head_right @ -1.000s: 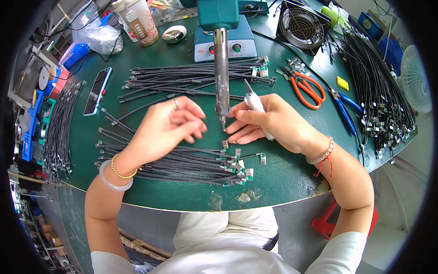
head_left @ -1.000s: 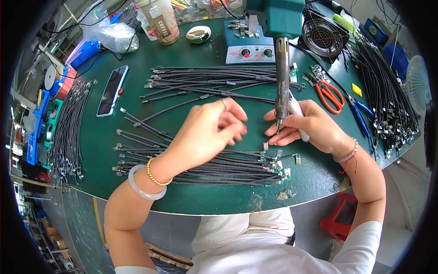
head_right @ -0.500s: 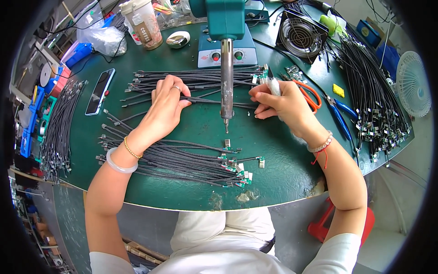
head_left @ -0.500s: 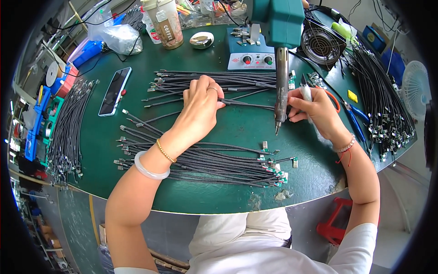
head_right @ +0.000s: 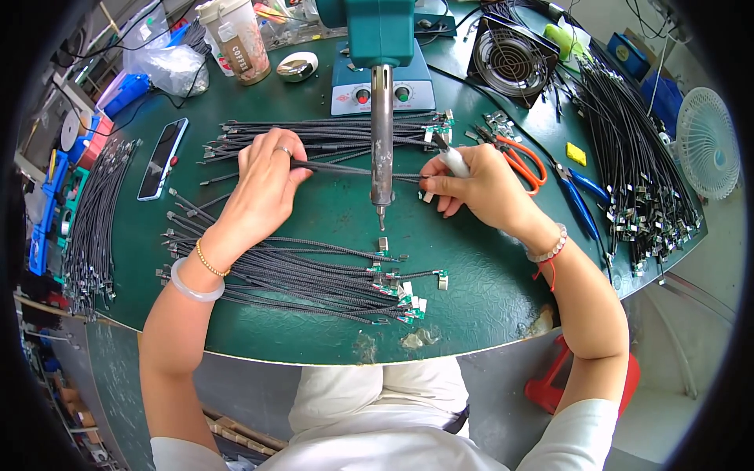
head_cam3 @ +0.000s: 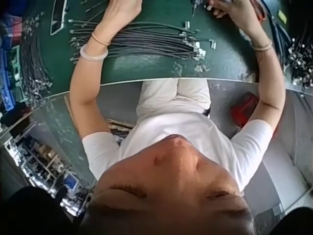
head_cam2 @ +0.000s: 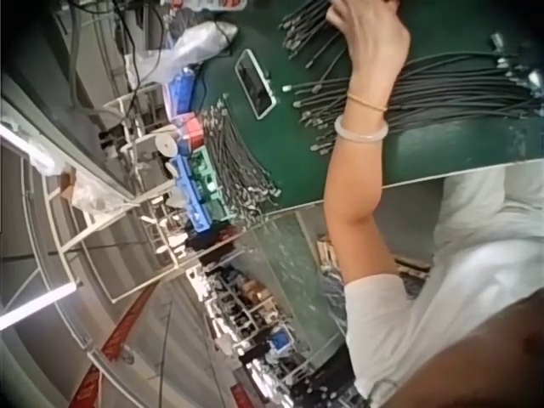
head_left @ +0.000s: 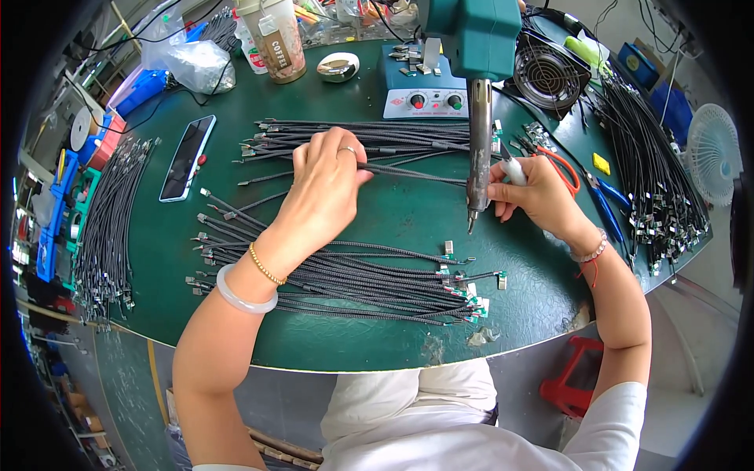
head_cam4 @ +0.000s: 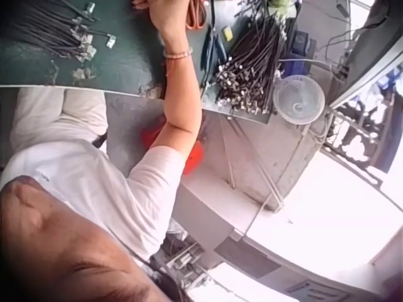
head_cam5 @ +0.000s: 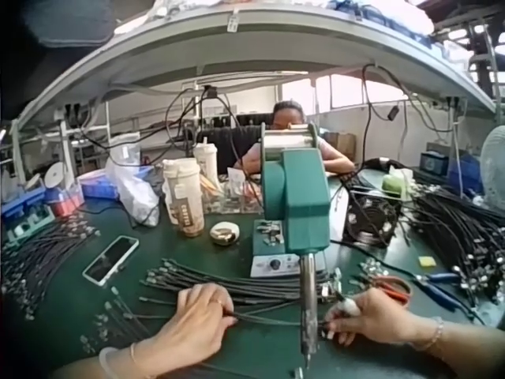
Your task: Soldering wires to small green circuit boards using a stationary soldering iron and handheld solder.
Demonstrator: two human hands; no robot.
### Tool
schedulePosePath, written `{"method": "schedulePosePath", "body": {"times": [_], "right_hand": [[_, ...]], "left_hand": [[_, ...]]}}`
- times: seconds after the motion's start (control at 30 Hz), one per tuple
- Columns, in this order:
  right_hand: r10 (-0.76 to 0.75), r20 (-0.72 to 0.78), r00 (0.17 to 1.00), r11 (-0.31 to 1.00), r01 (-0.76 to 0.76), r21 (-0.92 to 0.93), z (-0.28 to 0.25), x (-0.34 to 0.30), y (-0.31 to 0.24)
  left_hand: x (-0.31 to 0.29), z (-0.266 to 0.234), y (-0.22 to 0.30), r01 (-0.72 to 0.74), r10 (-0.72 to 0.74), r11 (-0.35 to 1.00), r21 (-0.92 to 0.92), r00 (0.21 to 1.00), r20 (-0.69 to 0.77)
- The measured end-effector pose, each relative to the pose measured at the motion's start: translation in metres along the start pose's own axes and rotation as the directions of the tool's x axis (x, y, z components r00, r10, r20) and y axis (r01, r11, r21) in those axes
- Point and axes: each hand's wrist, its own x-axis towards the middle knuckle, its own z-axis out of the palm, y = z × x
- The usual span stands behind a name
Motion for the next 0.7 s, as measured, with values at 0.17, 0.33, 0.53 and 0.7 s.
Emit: {"method": "schedulePosePath", "body": {"times": [0.17, 0.33, 0.53, 0.7], "right_hand": [[-0.012, 0.102, 0.995, 0.974, -0.012, 0.226, 0.011, 0.003, 0.003], [-0.061, 0.148, 0.987, 0.944, 0.009, 0.330, 0.026, 0.007, 0.010], [-0.003, 0.120, 0.993, 0.877, -0.055, 0.477, 0.022, 0.005, 0.011], [0.030, 0.127, 0.991, 0.882, -0.086, 0.462, 0.018, 0.012, 0.021]], "left_hand": [[0.003, 0.006, 0.022, -0.071, 0.082, 0.982, -0.173, 0.995, 0.061], [0.007, 0.023, 0.043, -0.006, 0.040, 0.840, -0.543, 0.998, 0.051], [0.011, 0.032, 0.044, 0.282, -0.190, 0.719, -0.635, 0.959, 0.211], [0.017, 0.040, 0.044, 0.525, -0.298, 0.512, -0.680, 0.851, 0.433]]}}
